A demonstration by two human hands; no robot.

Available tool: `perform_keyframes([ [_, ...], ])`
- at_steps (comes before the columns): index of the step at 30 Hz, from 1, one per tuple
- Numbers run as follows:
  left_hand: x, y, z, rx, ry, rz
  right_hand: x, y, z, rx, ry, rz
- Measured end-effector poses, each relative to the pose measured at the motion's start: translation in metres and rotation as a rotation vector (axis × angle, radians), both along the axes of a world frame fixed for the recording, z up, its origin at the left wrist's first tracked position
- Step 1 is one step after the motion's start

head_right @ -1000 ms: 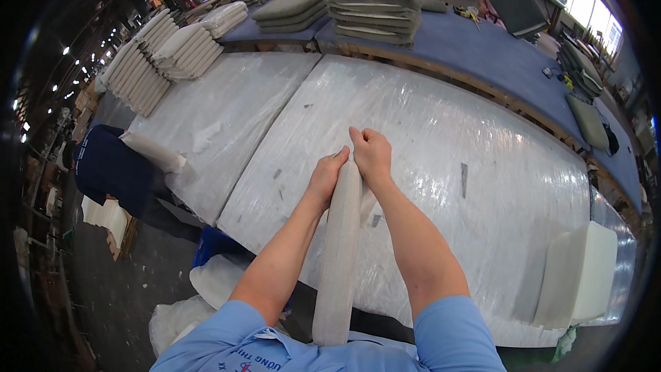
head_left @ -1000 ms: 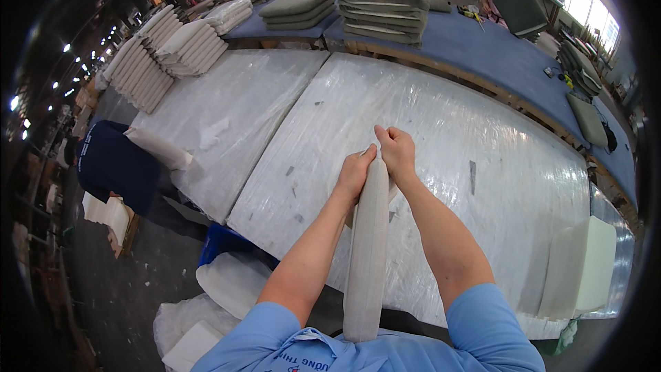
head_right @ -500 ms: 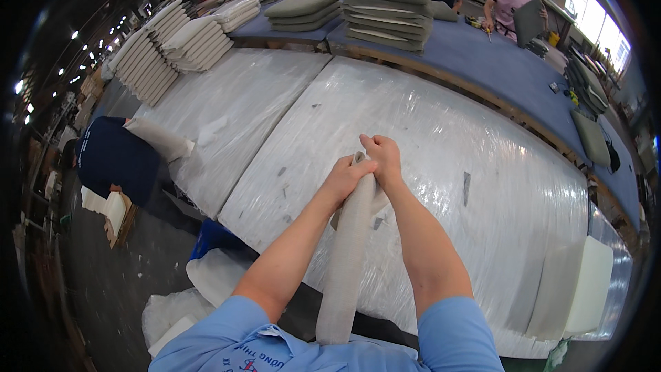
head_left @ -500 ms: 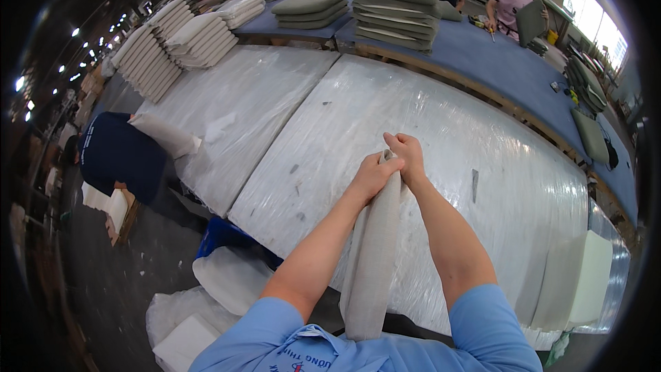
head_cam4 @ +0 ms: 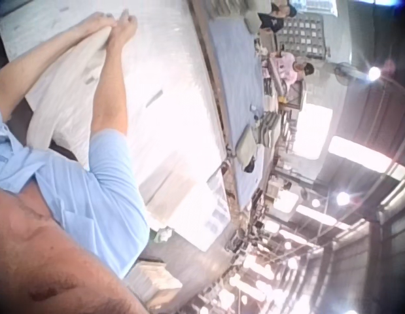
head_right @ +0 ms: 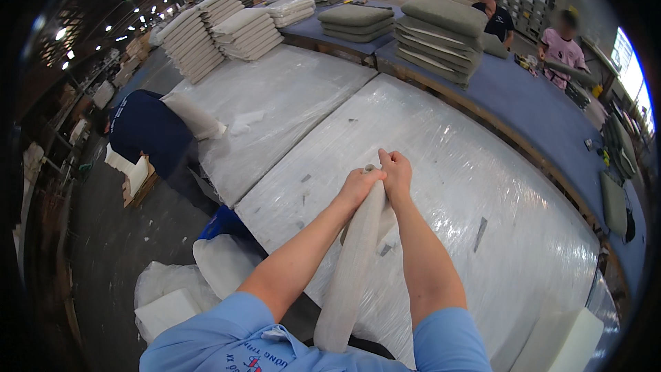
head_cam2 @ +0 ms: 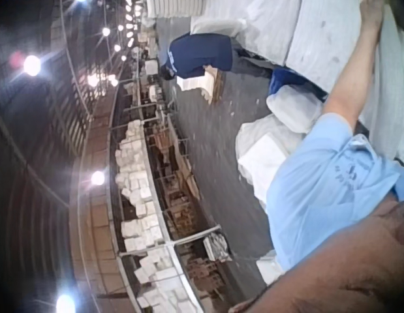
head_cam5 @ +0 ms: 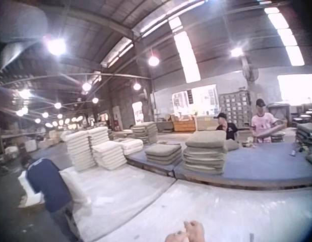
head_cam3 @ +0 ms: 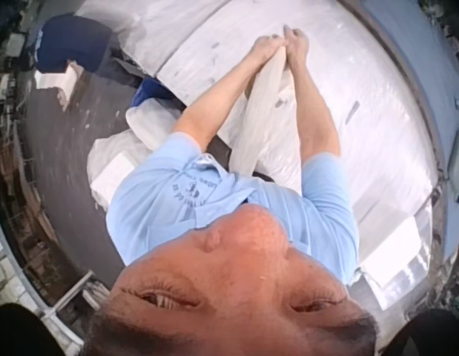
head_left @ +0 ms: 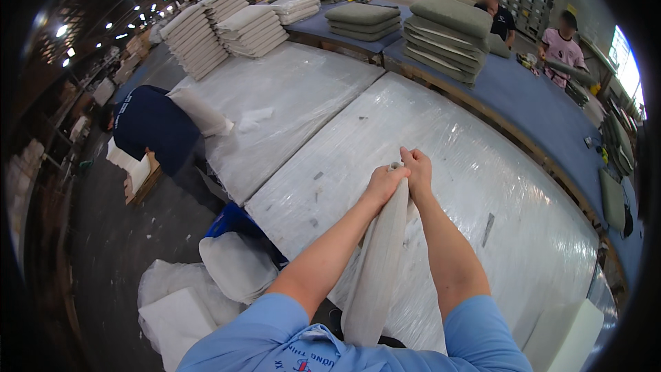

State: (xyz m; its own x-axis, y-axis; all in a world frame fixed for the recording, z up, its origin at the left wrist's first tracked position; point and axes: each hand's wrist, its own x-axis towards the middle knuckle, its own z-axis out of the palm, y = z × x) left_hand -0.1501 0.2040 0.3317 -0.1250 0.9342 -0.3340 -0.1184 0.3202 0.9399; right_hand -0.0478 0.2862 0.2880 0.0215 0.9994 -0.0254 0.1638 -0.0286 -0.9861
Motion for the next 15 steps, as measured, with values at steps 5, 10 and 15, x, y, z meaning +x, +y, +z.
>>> perform_keyframes([
  [5,-0.004,0.003,0.001,-0.047,0.008,0.065,0.014,-0.021,-0.058,0.068,-0.211,-0.195],
  [10,-0.019,0.025,-0.004,-0.009,0.031,0.098,0.108,-0.135,-0.2,-0.378,-0.454,0.144],
  [15,-0.067,0.042,-0.008,-0.106,-0.037,0.193,0.168,-0.295,-0.239,-1.227,-0.108,0.318],
])
